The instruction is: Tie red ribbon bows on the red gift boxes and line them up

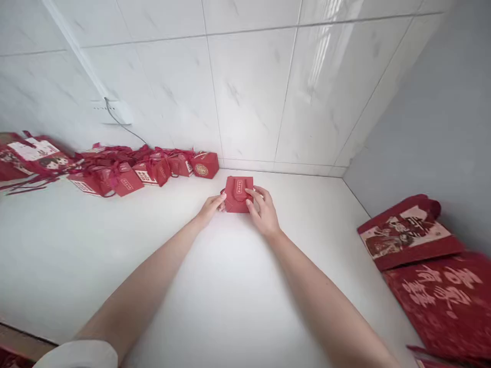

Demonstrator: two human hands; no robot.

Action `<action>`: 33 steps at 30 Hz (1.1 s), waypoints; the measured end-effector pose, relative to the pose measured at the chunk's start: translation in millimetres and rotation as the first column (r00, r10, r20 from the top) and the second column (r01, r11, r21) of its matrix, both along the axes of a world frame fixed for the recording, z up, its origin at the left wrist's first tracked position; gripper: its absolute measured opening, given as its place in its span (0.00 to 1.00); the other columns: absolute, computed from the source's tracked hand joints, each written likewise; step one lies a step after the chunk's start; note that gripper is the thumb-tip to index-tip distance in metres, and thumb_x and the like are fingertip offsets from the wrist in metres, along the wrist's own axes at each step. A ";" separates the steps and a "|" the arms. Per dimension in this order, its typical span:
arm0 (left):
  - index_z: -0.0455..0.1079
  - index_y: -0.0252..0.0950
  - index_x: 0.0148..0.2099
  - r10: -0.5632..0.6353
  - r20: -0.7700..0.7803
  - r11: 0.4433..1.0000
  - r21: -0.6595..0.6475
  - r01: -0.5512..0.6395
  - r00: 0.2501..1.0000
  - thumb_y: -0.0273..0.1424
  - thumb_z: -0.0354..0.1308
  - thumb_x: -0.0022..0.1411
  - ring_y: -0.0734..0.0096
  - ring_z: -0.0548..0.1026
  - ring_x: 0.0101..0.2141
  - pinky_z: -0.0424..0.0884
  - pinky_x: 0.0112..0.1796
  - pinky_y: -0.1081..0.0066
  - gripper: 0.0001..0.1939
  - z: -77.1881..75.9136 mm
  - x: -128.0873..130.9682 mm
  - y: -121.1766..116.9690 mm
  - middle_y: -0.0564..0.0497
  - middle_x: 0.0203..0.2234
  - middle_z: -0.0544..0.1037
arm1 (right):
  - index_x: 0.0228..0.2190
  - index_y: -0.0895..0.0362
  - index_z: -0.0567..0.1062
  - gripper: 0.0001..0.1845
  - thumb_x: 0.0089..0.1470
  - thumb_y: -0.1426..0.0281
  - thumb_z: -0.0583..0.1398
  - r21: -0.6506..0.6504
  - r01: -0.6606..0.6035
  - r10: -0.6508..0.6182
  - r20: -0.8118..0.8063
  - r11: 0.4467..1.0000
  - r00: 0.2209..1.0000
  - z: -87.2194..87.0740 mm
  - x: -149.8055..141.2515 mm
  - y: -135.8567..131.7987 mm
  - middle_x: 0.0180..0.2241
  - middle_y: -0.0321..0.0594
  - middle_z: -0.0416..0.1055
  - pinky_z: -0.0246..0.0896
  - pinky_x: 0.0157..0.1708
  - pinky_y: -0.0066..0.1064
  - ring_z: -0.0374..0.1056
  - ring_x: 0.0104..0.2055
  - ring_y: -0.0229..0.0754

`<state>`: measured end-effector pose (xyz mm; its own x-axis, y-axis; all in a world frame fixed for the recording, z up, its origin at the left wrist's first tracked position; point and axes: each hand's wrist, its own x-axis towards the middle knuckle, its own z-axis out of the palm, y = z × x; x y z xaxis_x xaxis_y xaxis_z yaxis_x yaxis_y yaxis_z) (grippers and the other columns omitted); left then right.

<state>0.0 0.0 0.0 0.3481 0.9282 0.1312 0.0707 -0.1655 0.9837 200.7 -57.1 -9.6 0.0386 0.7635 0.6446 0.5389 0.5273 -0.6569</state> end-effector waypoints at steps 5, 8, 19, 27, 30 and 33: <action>0.59 0.35 0.19 0.014 -0.032 1.000 0.000 -0.014 0.999 0.51 0.52 0.59 0.75 0.65 0.21 0.59 0.30 0.70 0.27 2.8 0.5 -0.3 0.55 0.15 0.63 | 0.58 0.48 0.59 0.27 0.59 0.58 0.56 -0.098 -0.085 0.069 -0.158 0.992 0.985 -2.4 0.2 2.7 0.60 0.46 0.57 0.60 0.54 0.46 0.60 0.58 0.49; 0.60 0.35 0.19 0.015 -0.048 1.000 0.001 -0.015 0.999 0.51 0.51 0.60 0.75 0.65 0.22 0.59 0.30 0.70 0.27 3.8 0.0 -0.5 0.55 0.15 0.64 | 0.61 0.47 0.53 0.31 0.60 0.55 0.54 -0.248 -0.132 0.056 -0.292 0.960 0.955 -3.6 3.0 3.4 0.60 0.46 0.61 0.63 0.51 0.47 0.65 0.54 0.49; 0.60 0.35 0.19 0.010 -0.065 1.000 0.002 -0.010 0.998 0.51 0.51 0.60 0.74 0.66 0.22 0.61 0.32 0.70 0.27 3.0 -0.9 0.6 0.55 0.15 0.63 | 0.54 0.46 0.66 0.23 0.63 0.54 0.48 -0.206 -0.062 -0.007 -0.321 0.976 0.947 -0.3 4.7 5.1 0.58 0.43 0.62 0.63 0.52 0.43 0.63 0.56 0.47; 0.60 0.35 0.19 0.000 -0.073 1.000 0.002 0.000 0.997 0.51 0.51 0.60 0.74 0.67 0.23 0.62 0.32 0.70 0.27 5.5 -0.1 -1.0 0.55 0.15 0.63 | 0.51 0.45 0.70 0.17 0.61 0.63 0.53 0.108 0.048 -0.063 0.141 0.993 0.988 6.7 2.7 -3.2 0.62 0.40 0.53 0.47 0.61 0.52 0.49 0.65 0.52; 0.60 0.35 0.19 -0.002 -0.074 1.000 0.004 0.002 0.997 0.51 0.50 0.60 0.74 0.67 0.23 0.63 0.32 0.70 0.27 5.8 -0.4 -1.6 0.55 0.15 0.63 | 0.47 0.48 0.72 0.14 0.59 0.65 0.55 0.188 0.035 -0.085 0.265 0.982 0.961 5.2 -1.2 -4.3 0.62 0.41 0.55 0.47 0.60 0.53 0.49 0.64 0.54; 0.60 0.36 0.20 -0.002 -0.076 1.000 0.008 0.002 0.997 0.52 0.50 0.60 0.74 0.67 0.23 0.63 0.32 0.70 0.27 5.5 -0.6 -1.8 0.55 0.16 0.63 | 0.45 0.50 0.72 0.12 0.58 0.67 0.56 0.204 0.039 -0.101 0.303 0.978 0.948 3.6 -4.5 -4.4 0.61 0.43 0.56 0.49 0.60 0.52 0.50 0.64 0.54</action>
